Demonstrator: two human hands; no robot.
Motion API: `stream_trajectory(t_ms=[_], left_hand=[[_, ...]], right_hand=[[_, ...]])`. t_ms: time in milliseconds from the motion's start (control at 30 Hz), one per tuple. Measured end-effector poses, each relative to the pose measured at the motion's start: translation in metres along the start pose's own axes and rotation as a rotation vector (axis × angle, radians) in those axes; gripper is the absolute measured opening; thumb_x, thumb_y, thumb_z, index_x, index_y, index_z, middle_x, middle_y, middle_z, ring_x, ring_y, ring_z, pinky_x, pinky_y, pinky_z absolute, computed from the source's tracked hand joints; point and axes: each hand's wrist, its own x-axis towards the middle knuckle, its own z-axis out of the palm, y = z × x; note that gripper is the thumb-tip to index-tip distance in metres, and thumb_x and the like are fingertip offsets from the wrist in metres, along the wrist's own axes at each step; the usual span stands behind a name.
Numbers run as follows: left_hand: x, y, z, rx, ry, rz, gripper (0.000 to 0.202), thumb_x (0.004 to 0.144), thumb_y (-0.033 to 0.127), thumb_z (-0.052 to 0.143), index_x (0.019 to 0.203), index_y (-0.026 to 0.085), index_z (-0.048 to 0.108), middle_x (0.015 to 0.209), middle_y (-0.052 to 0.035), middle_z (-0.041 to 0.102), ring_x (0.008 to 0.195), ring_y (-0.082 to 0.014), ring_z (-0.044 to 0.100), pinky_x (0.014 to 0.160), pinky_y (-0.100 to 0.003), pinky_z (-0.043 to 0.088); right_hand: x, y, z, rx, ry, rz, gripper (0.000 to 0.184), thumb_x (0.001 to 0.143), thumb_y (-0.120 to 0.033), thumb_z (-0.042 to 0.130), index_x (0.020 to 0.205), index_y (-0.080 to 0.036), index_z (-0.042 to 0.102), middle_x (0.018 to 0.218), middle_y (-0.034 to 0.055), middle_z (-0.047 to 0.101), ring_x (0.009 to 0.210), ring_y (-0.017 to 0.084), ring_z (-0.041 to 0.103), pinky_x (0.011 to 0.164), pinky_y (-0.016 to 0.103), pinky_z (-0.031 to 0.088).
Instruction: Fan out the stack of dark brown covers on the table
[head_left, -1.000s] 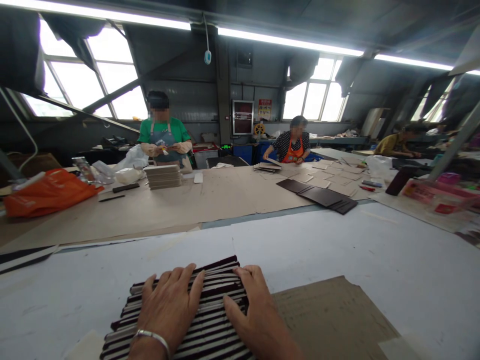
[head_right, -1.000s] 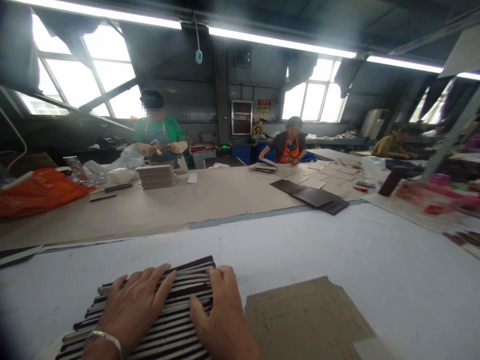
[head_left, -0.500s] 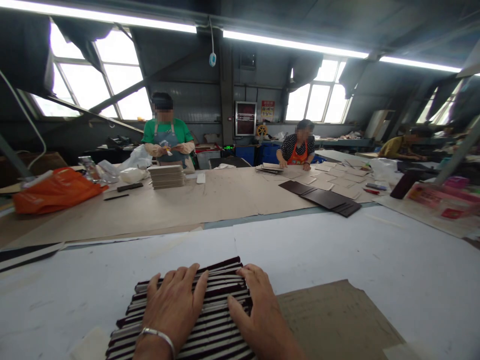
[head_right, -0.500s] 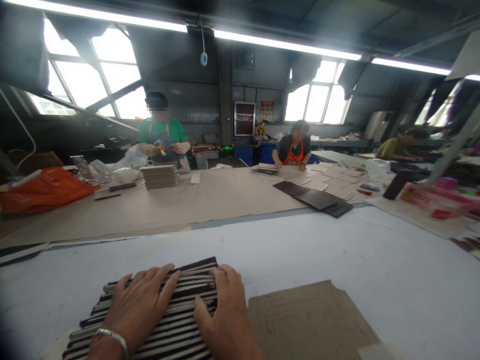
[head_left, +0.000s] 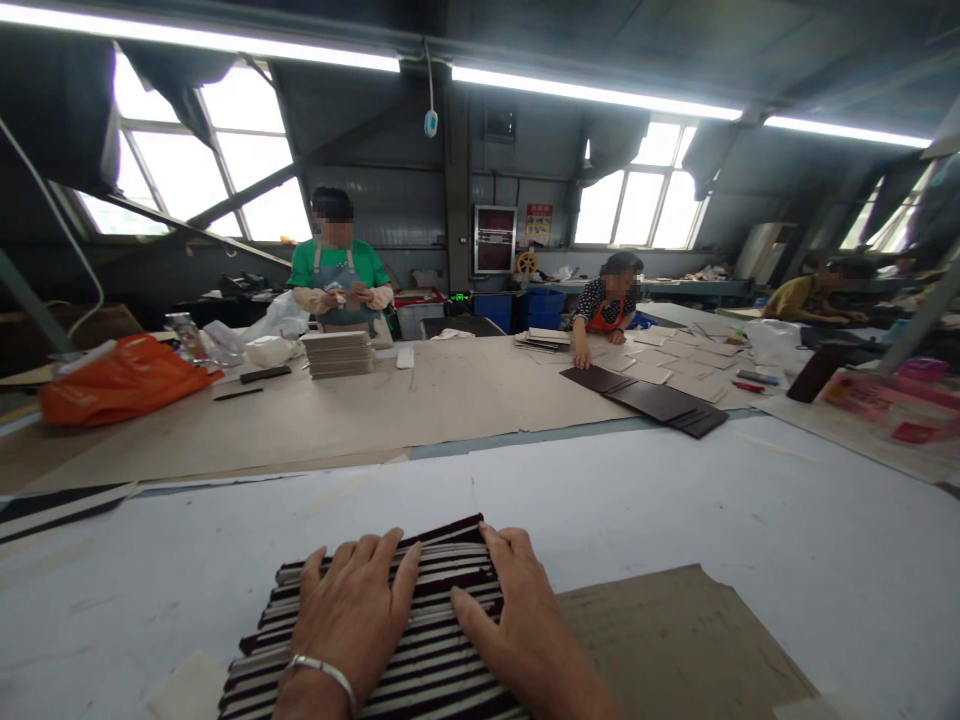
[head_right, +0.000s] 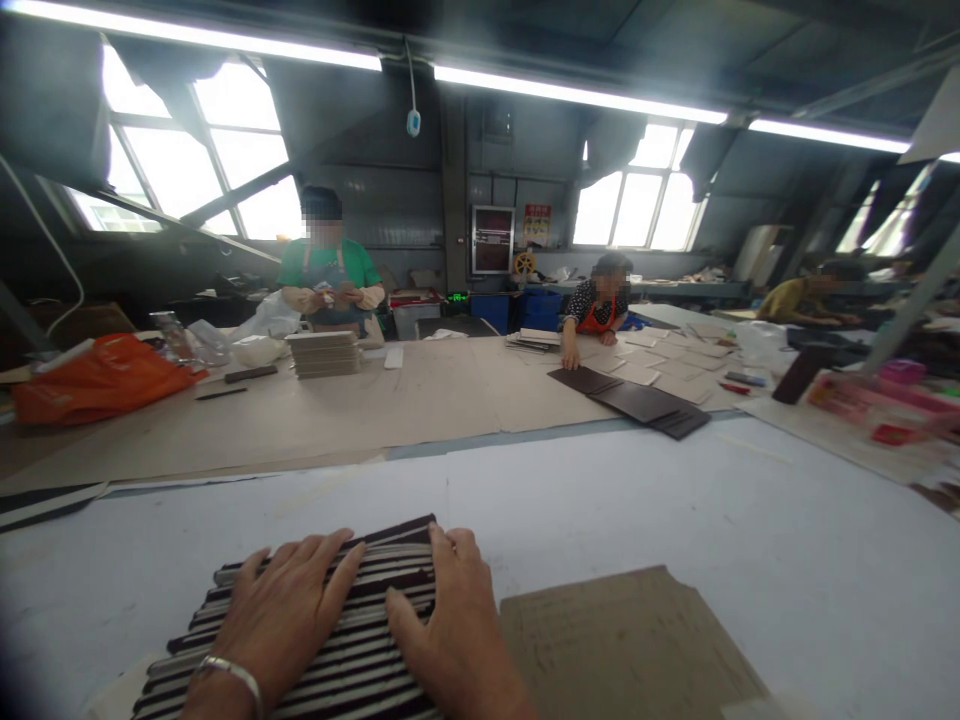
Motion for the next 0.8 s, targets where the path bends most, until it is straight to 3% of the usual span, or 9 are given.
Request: stream_trajectory(t_ms=[300,567,733,800], left_hand=[[0.0,-0.001,0.003,0.015,0.019,0.005,0.04,0.092,0.034,0.027,0.108,0.029,0.063,0.116,-0.003,0.062,0.107,-0.026,0.052,0.099,-0.053,0.023],[0.002,0.001,0.003,-0.056,0.071,-0.012,0.037,0.09,0.036,0.032,0.11,0.025,0.06,0.108,-0.0053,0.065,0.103,-0.0257,0.055,0.099,-0.052,0.024],[-0.005,0.008,-0.005,-0.137,0.085,-0.094,0.038,0.09,0.039,0.032,0.094,0.021,0.065,0.098,-0.0071,0.067,0.101,-0.0267,0.055,0.1,-0.054,0.024],[-0.007,0.009,-0.006,-0.192,0.127,-0.08,0.041,0.089,0.044,0.032,0.091,0.02,0.065,0.097,-0.0084,0.066,0.101,-0.0265,0.054,0.102,-0.054,0.025]], right_hand=[[0.005,0.002,0.0,0.02,-0.008,0.008,0.062,0.08,-0.036,0.051,0.134,-0.011,0.035,0.119,0.0133,0.042,0.111,0.024,0.044,0.101,0.04,0.035],[0.01,0.01,0.005,-0.115,0.109,-0.059,0.04,0.079,-0.033,0.046,0.113,-0.013,0.047,0.11,0.0136,0.049,0.109,0.026,0.046,0.098,0.042,0.038],[0.014,0.031,0.001,-0.04,0.107,-0.079,0.046,0.077,-0.048,0.045,0.112,-0.018,0.046,0.13,0.0147,0.044,0.123,0.028,0.04,0.103,0.047,0.034],[0.02,0.044,-0.002,0.055,0.064,0.017,0.049,0.077,-0.056,0.044,0.112,-0.022,0.045,0.12,0.0122,0.054,0.113,0.029,0.051,0.096,0.046,0.042]])
